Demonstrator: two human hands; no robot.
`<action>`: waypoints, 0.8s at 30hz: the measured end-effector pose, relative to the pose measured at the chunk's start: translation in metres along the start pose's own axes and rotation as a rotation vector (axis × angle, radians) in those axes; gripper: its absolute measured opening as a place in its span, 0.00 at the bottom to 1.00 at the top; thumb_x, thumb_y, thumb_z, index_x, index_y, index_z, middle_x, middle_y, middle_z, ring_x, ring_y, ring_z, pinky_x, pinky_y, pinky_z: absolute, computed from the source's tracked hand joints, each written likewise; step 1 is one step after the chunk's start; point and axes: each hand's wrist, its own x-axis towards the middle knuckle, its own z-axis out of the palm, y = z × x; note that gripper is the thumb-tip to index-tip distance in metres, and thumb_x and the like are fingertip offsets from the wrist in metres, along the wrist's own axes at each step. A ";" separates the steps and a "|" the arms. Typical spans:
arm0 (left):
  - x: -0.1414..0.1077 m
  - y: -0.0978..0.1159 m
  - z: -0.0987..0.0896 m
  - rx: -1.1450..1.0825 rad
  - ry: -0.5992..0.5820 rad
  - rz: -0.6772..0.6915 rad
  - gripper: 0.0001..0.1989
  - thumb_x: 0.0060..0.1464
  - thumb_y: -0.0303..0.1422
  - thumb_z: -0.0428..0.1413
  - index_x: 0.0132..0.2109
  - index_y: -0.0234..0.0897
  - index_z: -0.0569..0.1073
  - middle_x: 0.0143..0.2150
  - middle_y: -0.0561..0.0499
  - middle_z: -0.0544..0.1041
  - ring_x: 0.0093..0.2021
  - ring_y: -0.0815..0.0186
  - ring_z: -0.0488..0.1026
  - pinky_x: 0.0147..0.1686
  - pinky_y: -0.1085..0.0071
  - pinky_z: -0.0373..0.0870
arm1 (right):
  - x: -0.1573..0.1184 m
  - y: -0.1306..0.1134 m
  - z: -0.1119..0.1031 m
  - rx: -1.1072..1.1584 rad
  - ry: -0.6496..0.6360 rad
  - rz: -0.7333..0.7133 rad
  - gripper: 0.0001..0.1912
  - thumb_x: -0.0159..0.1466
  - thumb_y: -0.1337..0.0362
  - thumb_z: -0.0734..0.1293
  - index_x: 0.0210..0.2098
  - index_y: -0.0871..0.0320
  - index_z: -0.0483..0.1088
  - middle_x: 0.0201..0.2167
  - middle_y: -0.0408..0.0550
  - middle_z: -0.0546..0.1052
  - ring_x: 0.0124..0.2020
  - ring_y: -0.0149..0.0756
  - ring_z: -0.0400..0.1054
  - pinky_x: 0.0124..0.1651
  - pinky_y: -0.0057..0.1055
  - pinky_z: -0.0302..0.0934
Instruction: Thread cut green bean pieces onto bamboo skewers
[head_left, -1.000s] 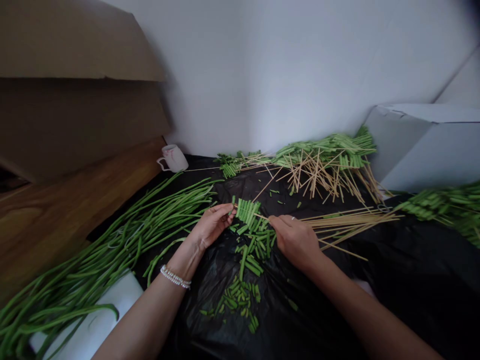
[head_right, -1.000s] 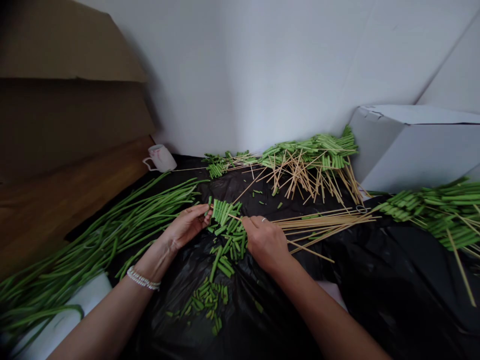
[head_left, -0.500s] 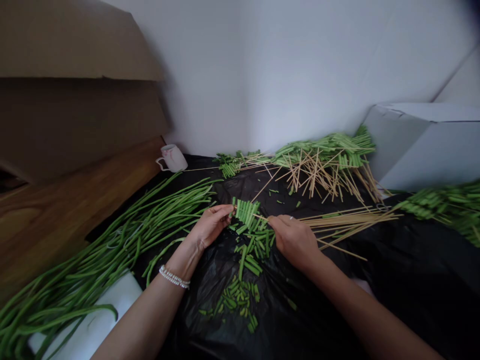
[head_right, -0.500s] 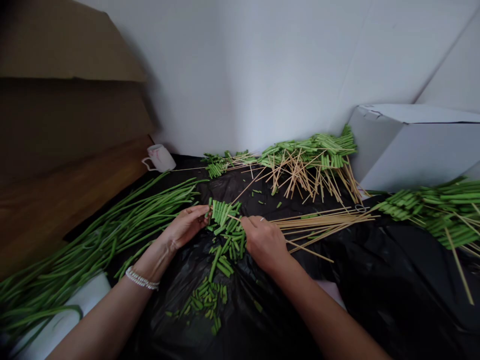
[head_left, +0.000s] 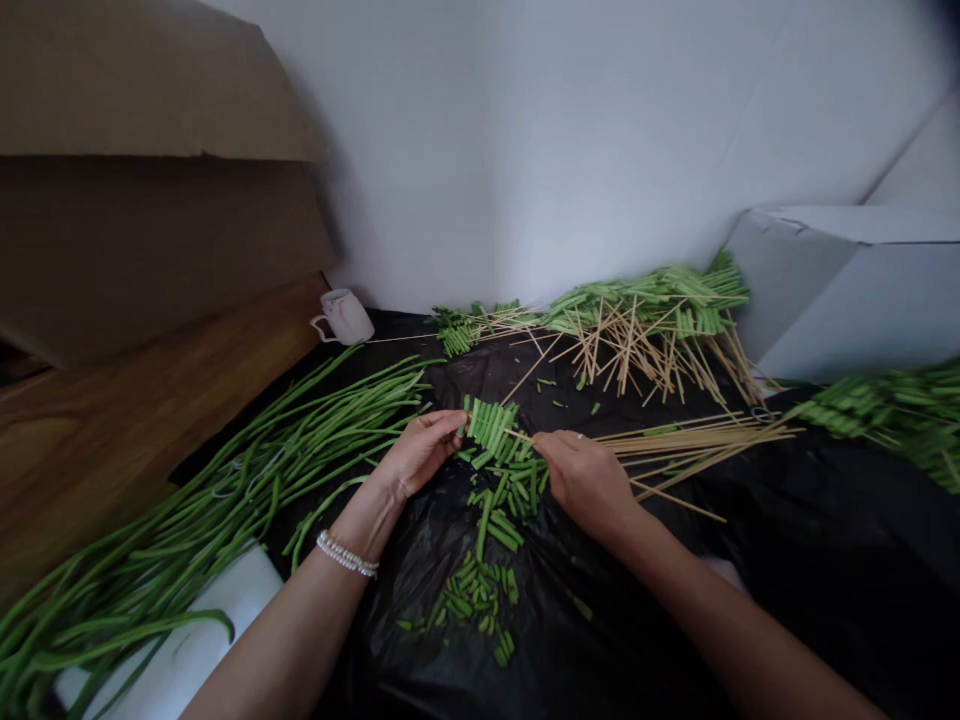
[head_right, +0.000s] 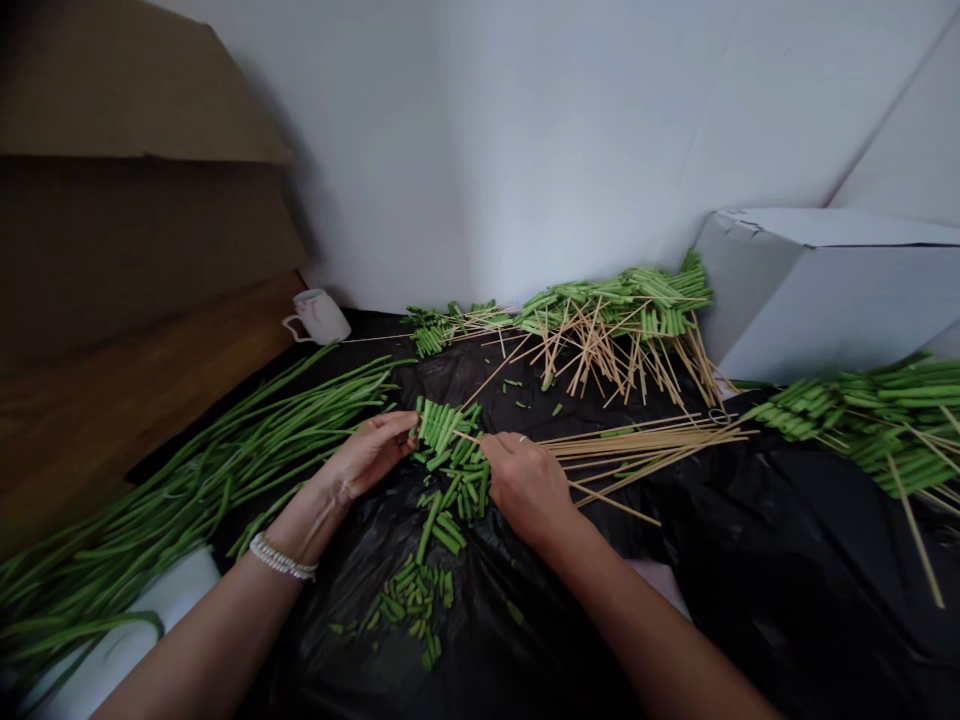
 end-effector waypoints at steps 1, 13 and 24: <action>0.000 0.000 0.000 0.001 -0.004 0.001 0.10 0.38 0.31 0.69 0.28 0.30 0.79 0.28 0.51 0.76 0.29 0.74 0.68 0.32 0.76 0.63 | 0.000 0.000 0.000 -0.008 0.014 -0.009 0.14 0.65 0.73 0.55 0.37 0.57 0.71 0.30 0.45 0.73 0.34 0.35 0.66 0.37 0.29 0.52; 0.000 -0.001 0.001 -0.006 0.020 -0.003 0.12 0.34 0.32 0.70 0.27 0.30 0.79 0.28 0.51 0.76 0.28 0.74 0.67 0.31 0.76 0.63 | 0.001 0.002 0.003 0.119 -0.081 0.046 0.12 0.66 0.70 0.56 0.37 0.55 0.70 0.31 0.43 0.74 0.34 0.31 0.66 0.36 0.26 0.53; 0.001 -0.004 0.000 0.037 0.031 0.020 0.11 0.35 0.32 0.70 0.27 0.31 0.79 0.26 0.52 0.75 0.26 0.75 0.66 0.31 0.76 0.63 | -0.002 0.000 0.002 -0.128 0.076 -0.076 0.15 0.61 0.76 0.57 0.38 0.58 0.71 0.29 0.45 0.73 0.33 0.33 0.64 0.35 0.28 0.52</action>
